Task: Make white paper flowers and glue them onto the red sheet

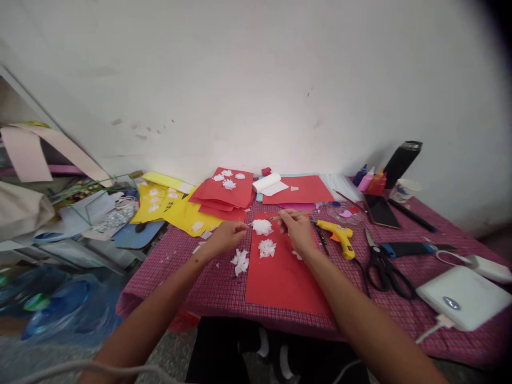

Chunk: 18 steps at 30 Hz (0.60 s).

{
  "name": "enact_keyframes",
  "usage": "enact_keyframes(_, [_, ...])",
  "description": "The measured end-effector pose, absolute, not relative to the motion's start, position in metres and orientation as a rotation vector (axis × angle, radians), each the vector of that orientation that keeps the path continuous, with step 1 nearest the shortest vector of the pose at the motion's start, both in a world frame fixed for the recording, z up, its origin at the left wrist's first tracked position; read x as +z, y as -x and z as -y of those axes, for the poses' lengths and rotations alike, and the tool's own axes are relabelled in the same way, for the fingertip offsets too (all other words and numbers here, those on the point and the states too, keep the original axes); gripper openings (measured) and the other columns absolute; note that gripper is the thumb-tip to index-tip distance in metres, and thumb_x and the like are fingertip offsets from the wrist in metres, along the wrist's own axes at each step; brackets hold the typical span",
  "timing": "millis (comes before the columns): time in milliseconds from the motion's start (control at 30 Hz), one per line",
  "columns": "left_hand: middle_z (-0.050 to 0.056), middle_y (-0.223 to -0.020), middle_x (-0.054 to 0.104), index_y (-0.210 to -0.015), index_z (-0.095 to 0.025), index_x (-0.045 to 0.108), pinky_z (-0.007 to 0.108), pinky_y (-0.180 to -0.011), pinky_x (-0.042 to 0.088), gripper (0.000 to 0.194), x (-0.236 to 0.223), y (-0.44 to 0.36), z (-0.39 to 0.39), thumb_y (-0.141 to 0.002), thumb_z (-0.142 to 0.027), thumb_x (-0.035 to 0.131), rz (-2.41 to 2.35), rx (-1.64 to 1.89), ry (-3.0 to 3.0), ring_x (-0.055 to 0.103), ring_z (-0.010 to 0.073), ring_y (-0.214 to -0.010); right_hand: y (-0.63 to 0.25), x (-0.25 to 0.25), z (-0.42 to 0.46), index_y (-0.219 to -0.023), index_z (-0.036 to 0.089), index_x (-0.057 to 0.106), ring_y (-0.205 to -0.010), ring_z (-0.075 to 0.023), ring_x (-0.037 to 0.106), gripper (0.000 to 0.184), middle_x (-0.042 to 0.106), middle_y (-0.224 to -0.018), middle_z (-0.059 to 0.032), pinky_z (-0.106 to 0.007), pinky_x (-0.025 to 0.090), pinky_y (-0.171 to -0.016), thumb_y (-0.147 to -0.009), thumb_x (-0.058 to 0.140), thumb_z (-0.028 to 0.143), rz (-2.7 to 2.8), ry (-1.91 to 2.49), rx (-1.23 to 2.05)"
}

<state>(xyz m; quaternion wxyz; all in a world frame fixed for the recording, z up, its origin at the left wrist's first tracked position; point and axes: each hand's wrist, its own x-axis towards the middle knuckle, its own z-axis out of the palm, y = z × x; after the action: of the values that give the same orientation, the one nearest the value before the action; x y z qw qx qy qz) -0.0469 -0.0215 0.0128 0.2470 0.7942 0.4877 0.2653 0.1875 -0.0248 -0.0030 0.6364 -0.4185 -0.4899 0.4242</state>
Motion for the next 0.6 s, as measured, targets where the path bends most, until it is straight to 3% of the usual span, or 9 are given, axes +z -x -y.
enact_keyframes(100, [0.006,-0.097,0.071,-0.098,-0.019,0.071,0.029,-0.078,0.044,0.025,0.011,0.033,0.008,-0.078,-0.023,0.056,-1.333,0.675,-2.388,0.062,0.0214,-0.089,-0.188,-0.005,0.023,-0.068,0.018,0.058,-0.043,-0.0099,0.045,0.032,0.055,-0.055,0.0023,-0.024,0.034,-0.043,-0.081,0.061,0.047,1.129,0.97,0.976])
enact_keyframes(300, [0.008,-0.091,0.069,-0.092,-0.018,0.072,0.031,-0.08,0.044,0.024,0.012,0.011,-0.006,-0.083,-0.023,0.05,-1.357,0.726,-2.487,0.06,0.0217,-0.088,-0.19,-0.006,0.021,-0.068,0.018,0.058,-0.044,-0.0105,0.046,0.032,0.056,-0.056,0.002,-0.024,0.035,-0.044,-0.082,0.061,0.046,1.138,0.978,0.98])
enact_keyframes(600, [0.008,-0.086,0.068,-0.086,-0.02,0.074,0.032,-0.082,0.043,0.019,0.007,-0.004,-0.005,-0.077,-0.024,0.057,-1.333,0.726,-2.47,0.059,0.0232,-0.087,-0.19,-0.008,0.019,-0.068,0.019,0.058,-0.042,-0.0107,0.045,0.031,0.057,-0.056,0.0019,-0.024,0.036,-0.043,-0.081,0.061,0.047,1.129,0.973,1.001])
